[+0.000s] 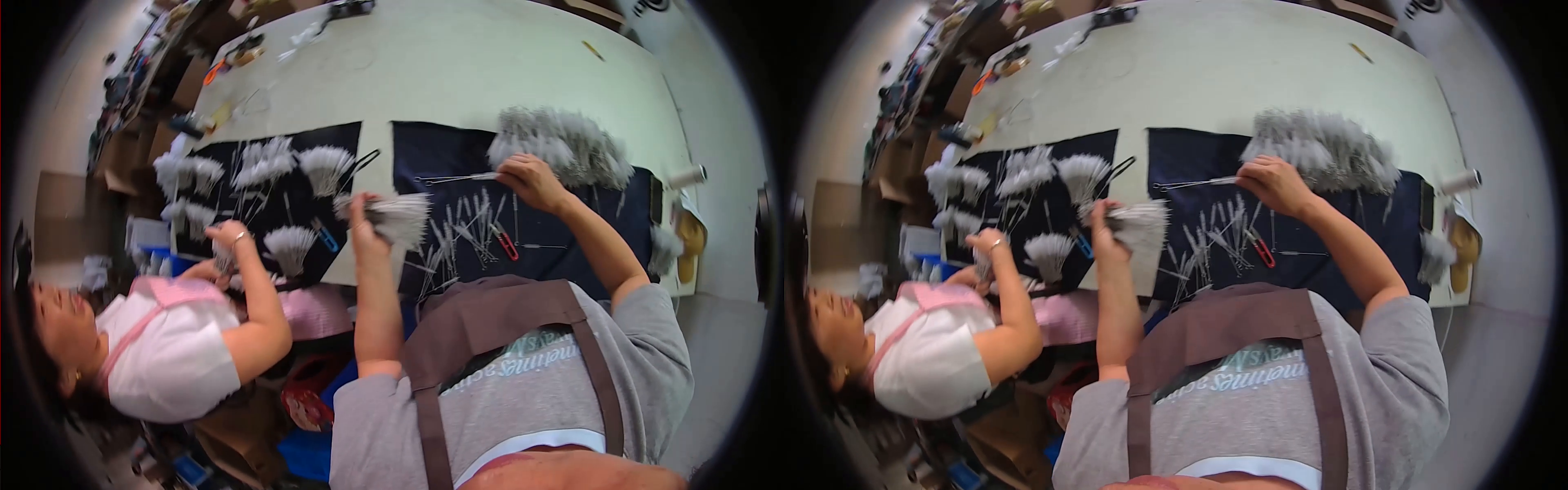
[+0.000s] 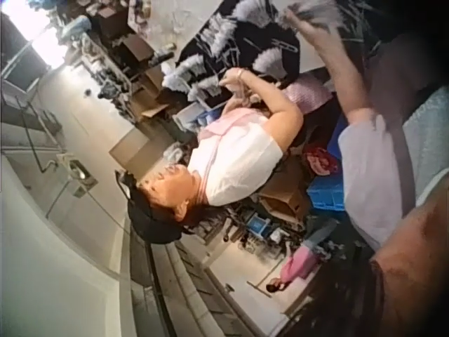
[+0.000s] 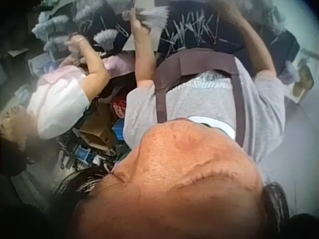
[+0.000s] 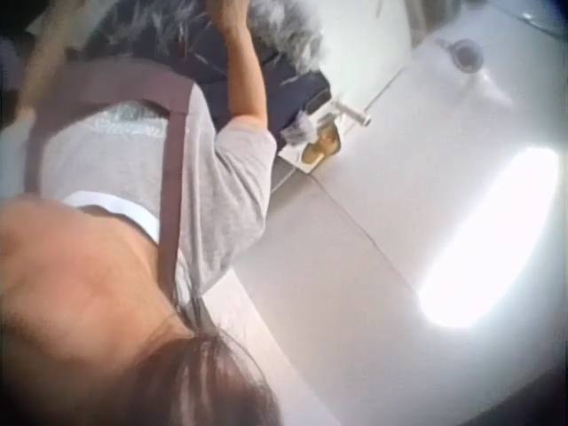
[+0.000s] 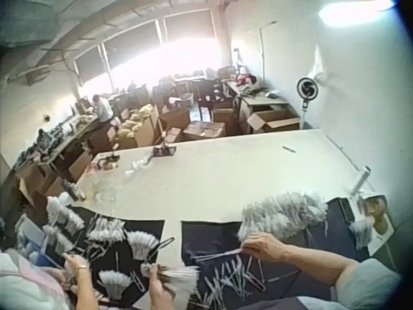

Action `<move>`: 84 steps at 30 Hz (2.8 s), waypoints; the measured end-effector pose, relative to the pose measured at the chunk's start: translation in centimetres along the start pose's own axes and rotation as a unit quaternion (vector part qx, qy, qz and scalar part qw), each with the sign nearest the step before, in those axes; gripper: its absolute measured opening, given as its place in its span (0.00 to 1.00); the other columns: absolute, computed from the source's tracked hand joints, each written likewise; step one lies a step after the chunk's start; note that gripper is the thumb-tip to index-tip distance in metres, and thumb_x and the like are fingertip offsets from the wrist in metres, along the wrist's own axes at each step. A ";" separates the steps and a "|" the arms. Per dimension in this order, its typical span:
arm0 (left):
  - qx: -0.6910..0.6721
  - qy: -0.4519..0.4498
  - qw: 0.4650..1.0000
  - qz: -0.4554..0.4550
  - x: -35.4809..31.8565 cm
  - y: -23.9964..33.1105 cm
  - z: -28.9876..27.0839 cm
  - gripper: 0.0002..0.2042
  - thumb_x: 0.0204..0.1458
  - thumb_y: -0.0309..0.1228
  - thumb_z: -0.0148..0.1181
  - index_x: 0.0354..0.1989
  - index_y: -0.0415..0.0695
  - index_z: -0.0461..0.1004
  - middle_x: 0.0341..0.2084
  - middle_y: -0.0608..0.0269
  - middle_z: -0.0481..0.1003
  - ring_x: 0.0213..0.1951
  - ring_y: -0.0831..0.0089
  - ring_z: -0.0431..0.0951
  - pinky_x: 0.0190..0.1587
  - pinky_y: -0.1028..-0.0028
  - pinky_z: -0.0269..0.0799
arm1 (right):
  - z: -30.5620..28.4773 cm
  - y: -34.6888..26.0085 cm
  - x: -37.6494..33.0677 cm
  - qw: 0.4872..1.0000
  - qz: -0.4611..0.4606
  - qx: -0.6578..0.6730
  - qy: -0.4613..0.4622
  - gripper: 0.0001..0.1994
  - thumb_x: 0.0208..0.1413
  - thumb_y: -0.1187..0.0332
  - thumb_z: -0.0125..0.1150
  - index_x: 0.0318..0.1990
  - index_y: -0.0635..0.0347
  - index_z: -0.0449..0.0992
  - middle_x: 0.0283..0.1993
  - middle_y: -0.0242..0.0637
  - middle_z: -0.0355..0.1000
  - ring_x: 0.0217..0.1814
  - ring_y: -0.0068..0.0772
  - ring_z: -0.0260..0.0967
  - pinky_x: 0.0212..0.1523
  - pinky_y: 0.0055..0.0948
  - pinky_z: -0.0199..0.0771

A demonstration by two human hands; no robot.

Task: The person assembles and organizes bundles of plastic components at a workshop table. This is done by hand, using pliers and a utility knife.

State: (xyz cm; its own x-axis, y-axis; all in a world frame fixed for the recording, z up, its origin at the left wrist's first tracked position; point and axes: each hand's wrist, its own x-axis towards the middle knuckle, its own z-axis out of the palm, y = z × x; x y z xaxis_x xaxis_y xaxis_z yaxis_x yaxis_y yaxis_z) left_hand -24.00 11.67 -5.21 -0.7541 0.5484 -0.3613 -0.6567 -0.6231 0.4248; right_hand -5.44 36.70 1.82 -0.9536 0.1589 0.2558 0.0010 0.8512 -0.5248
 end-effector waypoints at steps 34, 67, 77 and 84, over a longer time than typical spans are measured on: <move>0.320 -0.126 0.910 -0.230 -5.9 -7.9 3.4 0.16 0.38 0.26 0.65 0.36 0.40 0.69 0.28 0.64 0.72 0.29 0.75 0.73 0.33 0.75 0.68 | 3.6 -6.7 4.2 0.957 -0.212 -0.123 -0.157 0.05 0.41 0.66 0.58 0.27 0.52 0.75 0.31 0.28 0.64 0.40 0.26 0.61 0.38 0.26 0.61; 0.331 -0.179 0.871 -0.315 -6.4 -7.8 4.4 0.22 0.36 0.25 0.65 0.40 0.38 0.64 0.36 0.61 0.71 0.36 0.75 0.71 0.41 0.74 0.67 | 1.5 -5.9 7.4 0.869 -0.358 -0.088 -0.331 0.07 0.43 0.65 0.57 0.29 0.55 0.70 0.29 0.28 0.67 0.39 0.28 0.65 0.35 0.29 0.64; 0.329 -0.183 0.870 -0.317 -5.6 -8.1 4.6 0.22 0.36 0.24 0.65 0.42 0.38 0.66 0.36 0.62 0.71 0.36 0.76 0.71 0.39 0.74 0.67 | 2.1 -5.6 6.9 0.853 -0.401 -0.184 -0.280 0.08 0.41 0.63 0.58 0.28 0.55 0.69 0.25 0.27 0.67 0.34 0.26 0.66 0.32 0.27 0.63; 0.344 -0.203 0.874 -0.278 -6.0 -7.9 3.9 0.19 0.37 0.27 0.65 0.40 0.38 0.70 0.32 0.65 0.72 0.33 0.75 0.72 0.37 0.74 0.68 | 4.0 -5.1 6.6 0.767 -0.563 -0.211 -0.224 0.05 0.39 0.59 0.54 0.23 0.45 0.68 0.26 0.20 0.62 0.34 0.23 0.58 0.31 0.25 0.56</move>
State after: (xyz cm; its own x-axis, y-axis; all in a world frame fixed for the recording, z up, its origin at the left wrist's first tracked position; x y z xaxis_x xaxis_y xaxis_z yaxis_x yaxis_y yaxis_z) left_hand -14.25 15.51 -3.22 -0.1641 0.8991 -0.4058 -0.6552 0.2081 0.7262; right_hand -12.93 31.40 2.91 -0.4282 -0.9037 -0.0012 -0.8924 0.4226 0.1582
